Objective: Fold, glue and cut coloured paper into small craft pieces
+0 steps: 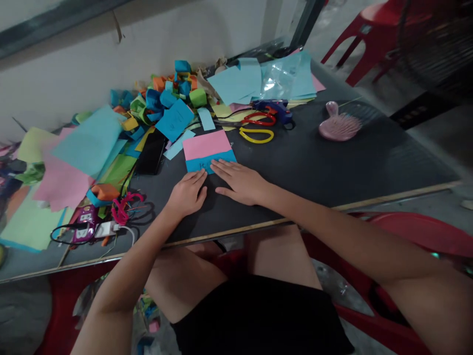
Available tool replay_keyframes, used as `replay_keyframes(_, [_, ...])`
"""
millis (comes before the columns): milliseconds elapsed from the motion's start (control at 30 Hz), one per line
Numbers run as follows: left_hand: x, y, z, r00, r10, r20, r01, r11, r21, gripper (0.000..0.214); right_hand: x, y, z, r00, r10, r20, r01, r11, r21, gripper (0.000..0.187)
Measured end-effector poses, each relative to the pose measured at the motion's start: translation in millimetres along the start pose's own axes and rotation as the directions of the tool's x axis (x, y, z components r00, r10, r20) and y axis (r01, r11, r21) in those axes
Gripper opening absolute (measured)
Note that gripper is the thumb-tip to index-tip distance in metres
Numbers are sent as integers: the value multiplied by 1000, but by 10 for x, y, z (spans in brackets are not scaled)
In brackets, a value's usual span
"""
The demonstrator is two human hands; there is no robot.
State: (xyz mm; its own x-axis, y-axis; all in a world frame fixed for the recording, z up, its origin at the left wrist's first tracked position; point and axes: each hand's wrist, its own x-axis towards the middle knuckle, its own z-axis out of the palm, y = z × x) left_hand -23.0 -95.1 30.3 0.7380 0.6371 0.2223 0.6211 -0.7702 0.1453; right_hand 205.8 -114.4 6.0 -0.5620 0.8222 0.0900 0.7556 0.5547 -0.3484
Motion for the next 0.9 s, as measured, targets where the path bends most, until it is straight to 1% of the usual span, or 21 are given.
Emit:
replay_keyframes(100, [-34, 9, 12, 1000, -25, -3, 25, 1000, -7, 47, -115, 99, -86, 997, 77, 28, -77, 997, -20, 84])
replay_keyframes(233, [-50, 65, 11, 998, -51, -31, 51, 999, 9, 49, -171, 146, -203, 992, 113, 57, -111, 993, -41, 81])
replay_keyframes(300, [9, 72, 6, 994, -98, -44, 99, 995, 8, 45, -167, 124, -248, 991, 113, 69, -109, 993, -52, 80])
replay_keyframes(333, [61, 60, 3, 989, -143, -44, 144, 990, 13, 44, -160, 105, -269, 991, 113, 72, -108, 992, -59, 79])
replay_keyframes(400, [196, 1, -2, 973, -231, -27, 232, 972, 47, 41, -139, 62, -308, 991, 114, 73, -108, 991, -81, 77])
replay_keyframes(433, [266, -42, -4, 967, -256, -14, 256, 963, 79, 42, -128, 42, -325, 990, 120, 72, -112, 989, -96, 76])
replay_keyframes(467, [326, -89, -7, 972, -233, 19, 230, 968, 100, 43, -118, 26, -340, 989, 128, 70, -120, 986, -112, 75])
replay_keyframes(533, [398, -177, -17, 981, -151, 124, 139, 985, 103, 51, -104, 14, -359, 988, 143, 65, -133, 982, -135, 74])
replay_keyframes(567, [406, -210, -23, 976, -137, 170, 122, 988, 95, 54, -102, 17, -362, 987, 146, 68, -136, 981, -138, 73])
replay_keyframes(633, [379, -243, -36, 960, -165, 228, 147, 985, 93, 59, -108, 36, -362, 987, 137, 83, -126, 984, -128, 73])
replay_keyframes(700, [329, -236, -42, 948, -209, 241, 188, 976, 106, 62, -114, 54, -363, 988, 120, 95, -109, 987, -119, 71])
replay_keyframes(800, [284, -199, -31, 949, -226, 218, 204, 972, 116, 63, -71, 62, -399, 992, 99, 83, -86, 986, -144, 67])
replay_keyframes(833, [281, -189, -24, 952, -227, 208, 206, 972, 115, 63, -33, 67, -421, 991, 107, 76, -94, 983, -157, 64])
replay_keyframes(900, [282, -182, -8, 955, -224, 194, 206, 973, 107, 64, 75, 103, -463, 986, 159, 42, -150, 973, -174, 52])
